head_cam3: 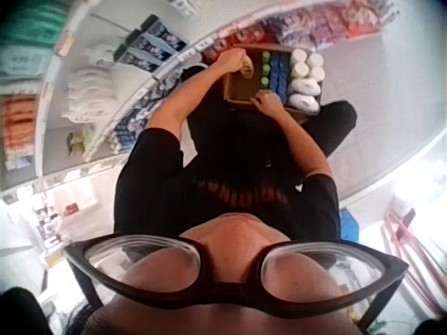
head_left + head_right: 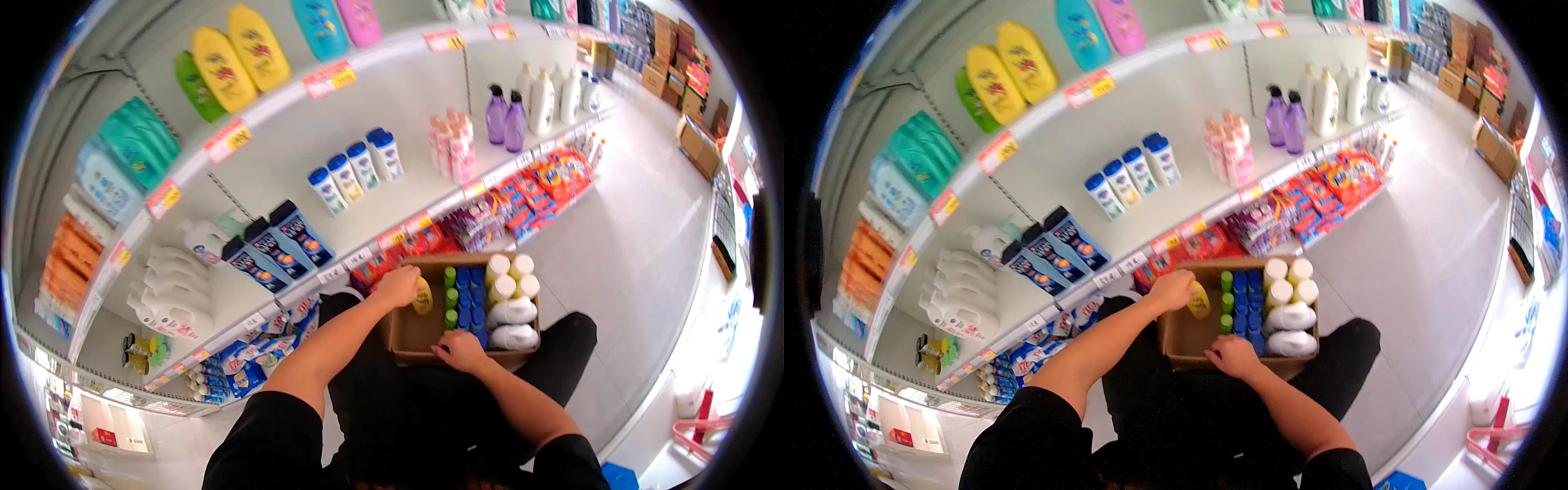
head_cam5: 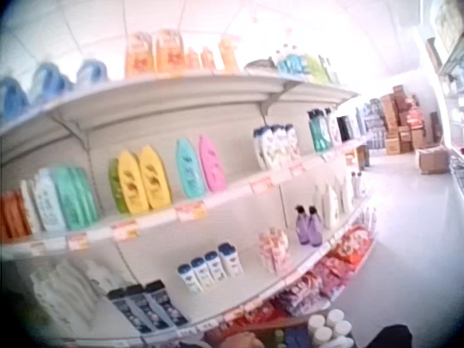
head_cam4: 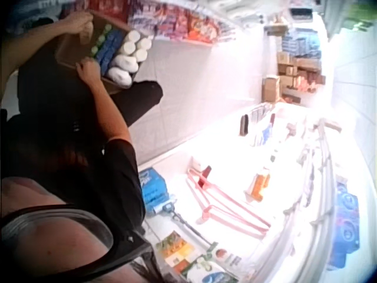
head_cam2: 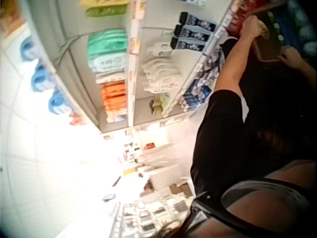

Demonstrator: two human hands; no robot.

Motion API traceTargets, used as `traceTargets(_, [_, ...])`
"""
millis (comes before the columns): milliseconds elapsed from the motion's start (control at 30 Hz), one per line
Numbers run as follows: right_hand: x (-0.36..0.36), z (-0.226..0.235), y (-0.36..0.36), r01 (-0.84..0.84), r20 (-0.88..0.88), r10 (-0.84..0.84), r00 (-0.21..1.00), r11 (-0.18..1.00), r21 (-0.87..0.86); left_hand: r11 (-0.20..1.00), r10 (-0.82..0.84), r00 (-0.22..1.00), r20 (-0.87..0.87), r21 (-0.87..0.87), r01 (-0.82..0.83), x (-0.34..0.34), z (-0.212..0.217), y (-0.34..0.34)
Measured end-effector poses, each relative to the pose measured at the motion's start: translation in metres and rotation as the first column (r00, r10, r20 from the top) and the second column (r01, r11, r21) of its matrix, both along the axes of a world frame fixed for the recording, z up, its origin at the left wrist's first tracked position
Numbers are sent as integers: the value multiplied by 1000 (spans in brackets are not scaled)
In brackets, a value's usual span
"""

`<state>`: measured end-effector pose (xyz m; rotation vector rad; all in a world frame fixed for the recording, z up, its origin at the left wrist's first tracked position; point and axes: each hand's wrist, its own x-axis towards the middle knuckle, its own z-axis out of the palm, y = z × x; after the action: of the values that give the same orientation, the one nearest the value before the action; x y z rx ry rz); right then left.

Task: The person sits on the floor in a store aisle and restocks shelves with various personal care products. They take bottles and tubes from a cardboard box on their lap and place them onto the shelves, organizing them by type and color.

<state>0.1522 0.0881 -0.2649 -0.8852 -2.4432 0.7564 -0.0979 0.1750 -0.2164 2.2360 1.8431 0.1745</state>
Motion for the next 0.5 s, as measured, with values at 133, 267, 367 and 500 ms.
traceTargets(133, [1, 2, 2, 12, 31, -12, 999, 1000, -15, 940, -340, 939, 55, 12, 340, -9, 115, -10])
traceTargets(267, [3, 2, 0, 21, 50, -21, 999, 1000, -7, 908, -350, 937, -3, 246, 340, 8, 244, -27])
traceTargets(367, [0, -3, -1, -3, 54, 1, 999, 999, 46, 825, -256, 965, 59, 533, 186, -5, 333, -37])
traceTargets(500, [-1, -6, -3, -17, 26, 15, 1000, 997, 79, 585, -272, 909, 316, 805, -104, -15, 440, -61])
